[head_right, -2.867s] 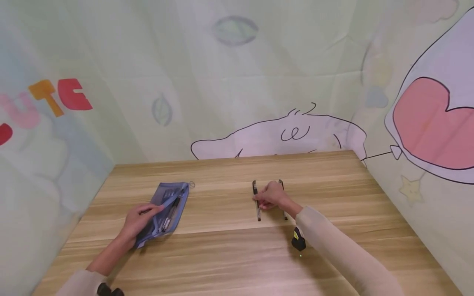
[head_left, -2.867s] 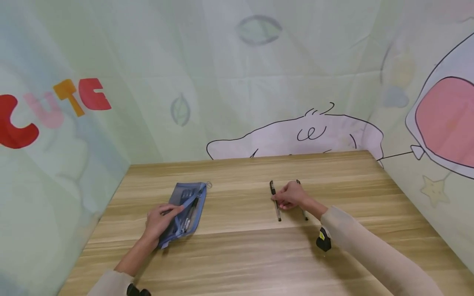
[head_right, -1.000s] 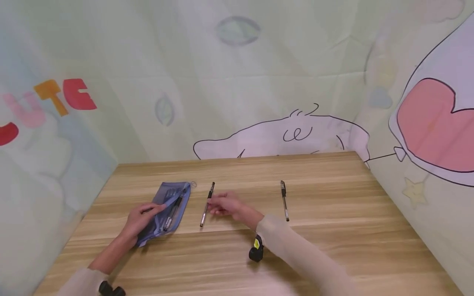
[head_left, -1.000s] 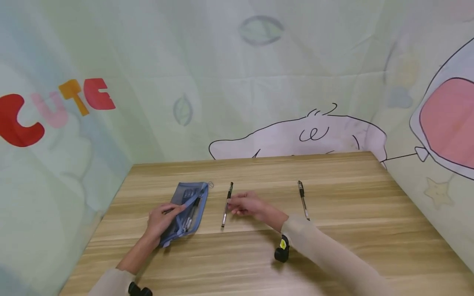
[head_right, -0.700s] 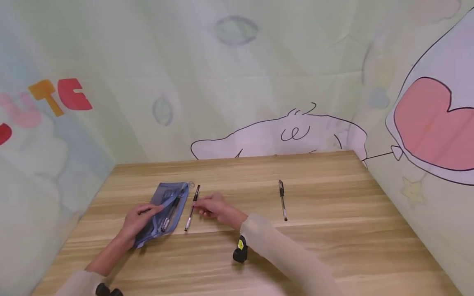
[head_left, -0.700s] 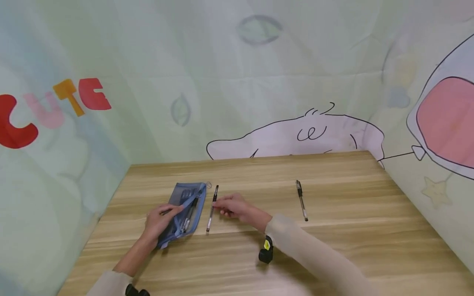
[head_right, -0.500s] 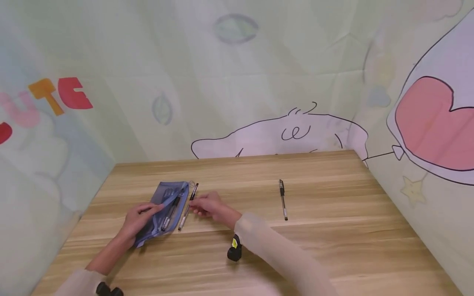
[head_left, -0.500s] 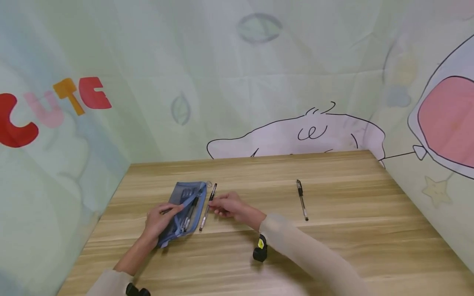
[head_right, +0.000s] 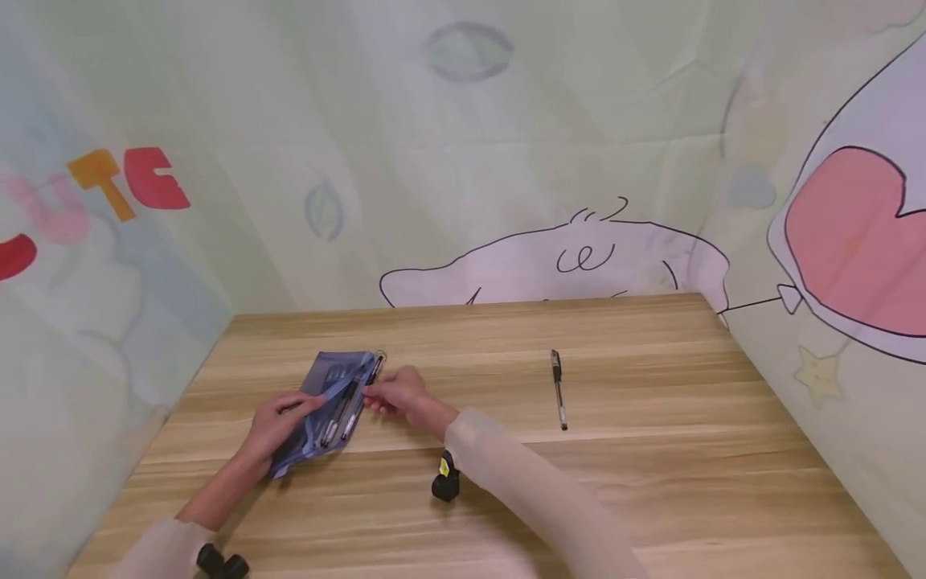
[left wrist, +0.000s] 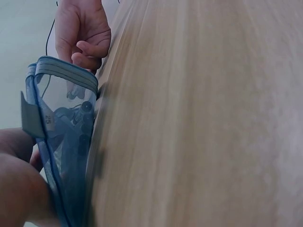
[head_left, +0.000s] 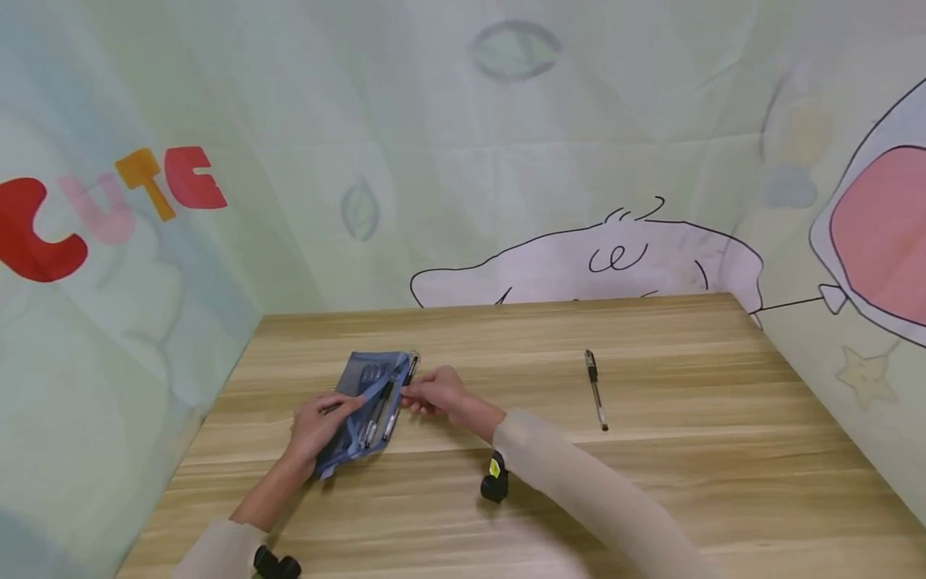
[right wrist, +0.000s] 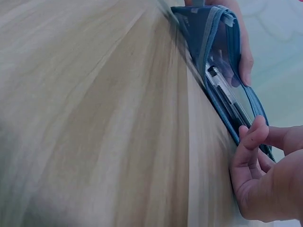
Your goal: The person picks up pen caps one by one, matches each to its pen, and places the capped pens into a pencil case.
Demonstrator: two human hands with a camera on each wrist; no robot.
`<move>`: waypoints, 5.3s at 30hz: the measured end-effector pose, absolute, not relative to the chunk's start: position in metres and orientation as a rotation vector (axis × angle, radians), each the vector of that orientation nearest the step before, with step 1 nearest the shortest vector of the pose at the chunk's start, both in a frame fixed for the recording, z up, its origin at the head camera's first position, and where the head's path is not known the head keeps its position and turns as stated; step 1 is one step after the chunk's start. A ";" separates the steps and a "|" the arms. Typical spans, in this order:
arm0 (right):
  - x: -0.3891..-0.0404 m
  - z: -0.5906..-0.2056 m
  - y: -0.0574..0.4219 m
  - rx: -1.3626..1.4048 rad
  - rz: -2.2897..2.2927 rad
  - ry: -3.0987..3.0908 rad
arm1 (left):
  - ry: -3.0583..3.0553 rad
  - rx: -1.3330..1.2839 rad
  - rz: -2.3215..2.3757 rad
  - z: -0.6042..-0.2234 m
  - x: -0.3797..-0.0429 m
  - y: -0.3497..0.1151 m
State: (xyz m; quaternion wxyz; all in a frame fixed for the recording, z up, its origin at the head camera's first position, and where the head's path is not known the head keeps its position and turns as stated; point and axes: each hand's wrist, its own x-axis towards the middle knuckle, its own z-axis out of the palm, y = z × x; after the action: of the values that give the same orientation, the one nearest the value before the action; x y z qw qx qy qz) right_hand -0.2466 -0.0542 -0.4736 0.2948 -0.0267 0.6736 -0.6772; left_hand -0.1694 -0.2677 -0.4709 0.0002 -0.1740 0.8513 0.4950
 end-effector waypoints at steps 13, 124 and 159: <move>-0.233 -0.486 -0.070 -0.269 -1.822 2.148 | 2.675 -0.569 1.558 -0.473 -0.168 -0.263; -0.265 -0.453 0.227 -0.122 -1.206 2.512 | 2.706 -0.542 1.569 -0.469 -0.170 -0.269; -0.260 -0.461 0.030 -0.197 -1.787 1.951 | 2.711 -0.534 1.553 -0.468 -0.167 -0.268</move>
State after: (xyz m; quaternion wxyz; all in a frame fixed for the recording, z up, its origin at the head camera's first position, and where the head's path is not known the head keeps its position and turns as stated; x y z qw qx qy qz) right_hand -0.2603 0.0304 -0.4606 0.2417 -0.0722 0.7136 -0.6536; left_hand -0.1672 -0.2683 -0.4685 -0.0141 -0.1685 0.8551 0.4900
